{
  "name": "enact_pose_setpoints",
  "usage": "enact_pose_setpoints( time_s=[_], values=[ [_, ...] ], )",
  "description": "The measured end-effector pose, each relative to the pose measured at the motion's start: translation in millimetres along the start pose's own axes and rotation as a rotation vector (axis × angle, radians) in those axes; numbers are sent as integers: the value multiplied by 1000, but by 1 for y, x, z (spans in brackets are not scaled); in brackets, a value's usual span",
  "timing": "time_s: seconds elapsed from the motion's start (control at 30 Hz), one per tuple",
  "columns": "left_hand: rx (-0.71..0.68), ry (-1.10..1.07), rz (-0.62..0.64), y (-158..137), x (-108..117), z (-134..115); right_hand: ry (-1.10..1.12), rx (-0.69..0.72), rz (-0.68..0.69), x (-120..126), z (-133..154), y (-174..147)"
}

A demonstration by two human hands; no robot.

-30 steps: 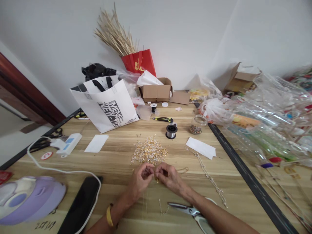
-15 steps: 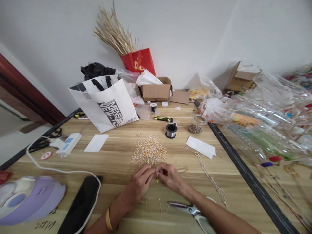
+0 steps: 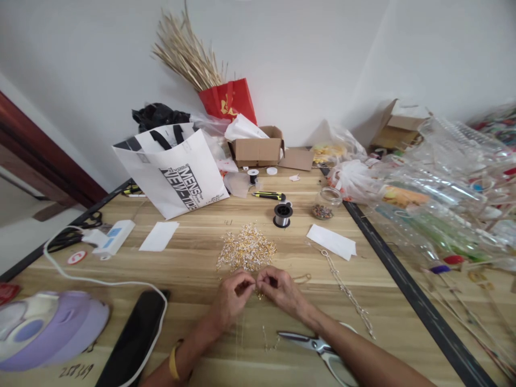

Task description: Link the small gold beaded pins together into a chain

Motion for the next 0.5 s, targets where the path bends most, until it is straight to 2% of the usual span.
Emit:
enact_pose_setpoints(
  time_s=[0.1, 0.2, 0.37, 0.5],
  values=[
    [246, -247, 75, 3, -2, 8, 19, 4, -13, 1, -1, 1],
    [409, -454, 102, 4, -3, 13, -9, 49, -55, 4, -2, 2],
    [508, -560, 38, 4, 1, 12, -119, 233, -195, 11, 4, -1],
    [523, -591, -4, 4, 3, 11, -208, 315, -213, 12, 11, -6]
  ],
)
Point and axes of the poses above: each hand's wrist, its own y-axis towards the middle knuckle, its own x-axis out of the back of the hand, z = x × y, the point moved 4 cm from there along y, towards the middle knuckle, and after that the axes turned 1 degree about z, right-handed, at the moved point
